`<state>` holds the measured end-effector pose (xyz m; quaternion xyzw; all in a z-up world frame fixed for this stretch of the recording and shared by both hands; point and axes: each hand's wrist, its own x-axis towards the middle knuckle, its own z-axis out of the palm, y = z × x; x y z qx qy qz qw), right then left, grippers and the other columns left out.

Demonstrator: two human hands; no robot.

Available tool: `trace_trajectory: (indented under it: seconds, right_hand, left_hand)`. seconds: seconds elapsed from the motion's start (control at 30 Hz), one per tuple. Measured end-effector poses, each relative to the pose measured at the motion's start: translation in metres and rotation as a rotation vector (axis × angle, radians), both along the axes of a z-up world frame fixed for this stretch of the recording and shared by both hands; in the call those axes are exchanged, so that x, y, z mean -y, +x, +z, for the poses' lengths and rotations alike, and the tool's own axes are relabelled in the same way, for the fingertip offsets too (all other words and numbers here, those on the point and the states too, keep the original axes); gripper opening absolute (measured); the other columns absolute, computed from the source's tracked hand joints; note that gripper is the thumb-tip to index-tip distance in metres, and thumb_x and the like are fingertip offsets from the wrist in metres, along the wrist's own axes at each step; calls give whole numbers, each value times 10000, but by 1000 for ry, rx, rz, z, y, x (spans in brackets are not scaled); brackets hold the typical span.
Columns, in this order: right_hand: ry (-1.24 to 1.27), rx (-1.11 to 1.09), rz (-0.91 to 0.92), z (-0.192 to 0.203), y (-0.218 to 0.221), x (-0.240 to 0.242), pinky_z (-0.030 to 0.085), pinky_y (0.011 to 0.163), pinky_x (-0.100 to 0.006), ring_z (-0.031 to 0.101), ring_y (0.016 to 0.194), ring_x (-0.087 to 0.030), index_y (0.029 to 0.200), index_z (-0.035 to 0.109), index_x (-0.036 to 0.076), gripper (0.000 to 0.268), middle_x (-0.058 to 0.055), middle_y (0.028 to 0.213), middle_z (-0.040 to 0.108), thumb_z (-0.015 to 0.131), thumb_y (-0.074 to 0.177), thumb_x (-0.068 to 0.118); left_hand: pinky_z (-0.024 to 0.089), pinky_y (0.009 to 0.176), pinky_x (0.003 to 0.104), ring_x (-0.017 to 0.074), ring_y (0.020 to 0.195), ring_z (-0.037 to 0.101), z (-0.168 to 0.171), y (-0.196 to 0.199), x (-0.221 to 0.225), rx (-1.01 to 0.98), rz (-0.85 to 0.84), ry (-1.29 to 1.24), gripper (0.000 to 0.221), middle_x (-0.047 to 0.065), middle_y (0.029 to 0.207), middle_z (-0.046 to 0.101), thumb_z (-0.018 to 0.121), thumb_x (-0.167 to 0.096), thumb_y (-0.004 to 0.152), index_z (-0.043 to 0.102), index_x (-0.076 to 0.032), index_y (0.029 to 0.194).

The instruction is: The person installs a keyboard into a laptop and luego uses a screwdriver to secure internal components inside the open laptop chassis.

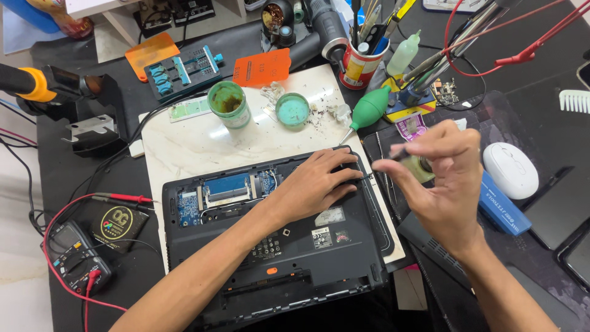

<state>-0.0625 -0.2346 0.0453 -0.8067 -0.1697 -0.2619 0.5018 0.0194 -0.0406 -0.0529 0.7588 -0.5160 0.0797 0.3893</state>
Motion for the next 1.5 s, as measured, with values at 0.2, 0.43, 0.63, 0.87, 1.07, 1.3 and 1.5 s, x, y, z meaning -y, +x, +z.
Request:
trace_trajectory:
  seconds: [0.2, 0.43, 0.63, 0.87, 1.07, 1.3, 1.5]
  right_hand:
    - [143, -49, 100, -3, -1, 0, 617, 968, -274, 707, 1056, -175, 1231, 426, 38, 337, -120, 1083, 596, 646, 1042, -133]
    - [53, -77, 114, -4, -5, 8, 606, 1005, -343, 682, 1196, -266, 1185, 425, 15, 306, -232, 1291, 586, 595, 999, -158]
    - [119, -55, 31, -12, -3, 6, 624, 962, -339, 660, 1069, -217, 1200, 373, 34, 404, -207, 1195, 529, 668, 972, -122]
    - [139, -85, 98, -17, -5, 9, 617, 945, -280, 713, 1069, -201, 1242, 373, 36, 309, -177, 1164, 624, 602, 1104, -119]
    - [-20, -91, 33, -2, -1, 7, 625, 974, -332, 707, 1081, -233, 1324, 365, 36, 454, -197, 1211, 633, 646, 1018, -148]
    - [259, -121, -81, 11, -9, 20, 581, 925, -289, 663, 1012, -188, 1486, 255, 87, 529, -165, 1177, 634, 586, 1127, -115]
    - [716, -206, -11, 8, -7, 15, 570, 812, -264, 692, 962, -190, 1558, 220, 114, 566, -140, 1158, 628, 585, 1161, -56]
  left_hand:
    - [463, 1091, 443, 340, 1312, 570, 0, 1, -1, 28, -8, 9, 264, 127, 1299, 633, 748, -182, 921, 701, -62, 1151]
    - [451, 1096, 443, 337, 1317, 566, -1, 1, -2, 11, -14, 21, 269, 126, 1312, 629, 743, -189, 923, 700, -64, 1158]
    - [447, 1108, 448, 339, 1326, 560, -1, 2, -2, 18, -17, 27, 282, 124, 1323, 626, 742, -193, 923, 693, -68, 1171]
    - [438, 1116, 448, 347, 1332, 555, 3, 1, -3, -30, -5, 48, 418, 136, 1344, 618, 743, -216, 923, 616, -24, 1273]
    - [457, 1112, 446, 355, 1300, 575, 10, 0, -4, -89, 4, 0, 477, 158, 1335, 622, 767, -249, 913, 606, -31, 1305]
    - [514, 1062, 412, 321, 1231, 644, 48, -5, -18, -116, 93, -174, 615, 139, 1297, 675, 853, -380, 875, 600, -35, 1316]
    - [527, 1100, 421, 298, 1245, 632, 78, -8, -35, 15, 56, -288, 764, 144, 1328, 633, 892, -452, 814, 540, -34, 1348]
